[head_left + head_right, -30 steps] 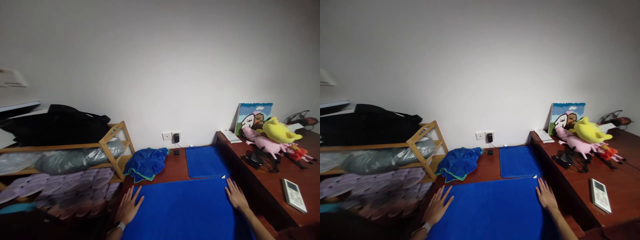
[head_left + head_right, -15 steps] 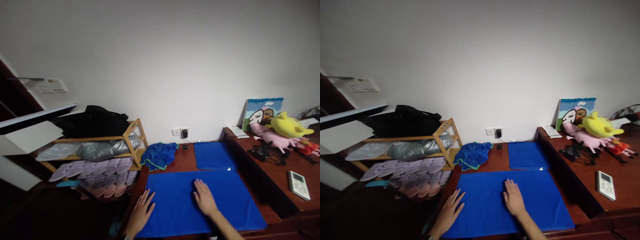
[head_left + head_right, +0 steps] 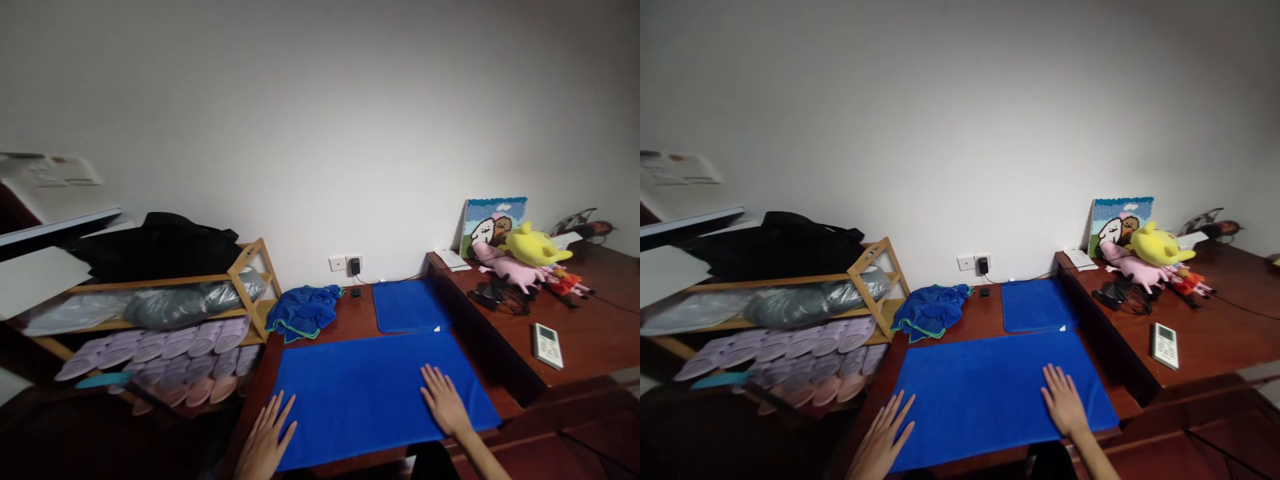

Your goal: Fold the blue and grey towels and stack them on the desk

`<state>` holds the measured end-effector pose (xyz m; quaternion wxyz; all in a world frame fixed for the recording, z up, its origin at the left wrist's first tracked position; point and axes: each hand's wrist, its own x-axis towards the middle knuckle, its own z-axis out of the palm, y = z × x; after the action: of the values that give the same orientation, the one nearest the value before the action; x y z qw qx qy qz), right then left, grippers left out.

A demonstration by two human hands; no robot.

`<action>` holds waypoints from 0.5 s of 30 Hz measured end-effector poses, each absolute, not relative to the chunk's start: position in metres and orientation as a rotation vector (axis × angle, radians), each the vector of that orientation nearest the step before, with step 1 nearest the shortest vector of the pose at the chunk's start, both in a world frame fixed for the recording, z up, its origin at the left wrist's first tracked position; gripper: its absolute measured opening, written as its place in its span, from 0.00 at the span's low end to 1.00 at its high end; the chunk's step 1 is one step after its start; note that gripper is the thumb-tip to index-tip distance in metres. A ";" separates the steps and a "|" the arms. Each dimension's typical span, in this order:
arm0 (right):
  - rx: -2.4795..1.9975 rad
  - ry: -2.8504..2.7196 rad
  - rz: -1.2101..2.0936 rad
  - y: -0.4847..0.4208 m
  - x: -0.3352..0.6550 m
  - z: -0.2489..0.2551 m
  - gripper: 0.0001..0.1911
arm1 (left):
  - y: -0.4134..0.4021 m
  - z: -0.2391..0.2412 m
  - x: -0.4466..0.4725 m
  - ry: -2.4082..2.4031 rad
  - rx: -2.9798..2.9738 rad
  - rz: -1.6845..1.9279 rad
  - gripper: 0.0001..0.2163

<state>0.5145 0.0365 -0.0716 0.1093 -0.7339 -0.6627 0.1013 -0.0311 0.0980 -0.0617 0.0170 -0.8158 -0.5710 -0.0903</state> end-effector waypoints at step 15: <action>-2.382 -1.708 0.086 0.026 0.621 -0.112 0.41 | 0.102 -0.053 -0.030 -1.884 -2.520 -0.183 0.26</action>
<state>0.6215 0.0258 -0.1124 0.1045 -0.8078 -0.5793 0.0291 -0.0302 0.1016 -0.0528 -0.0051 -0.7996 -0.5977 -0.0580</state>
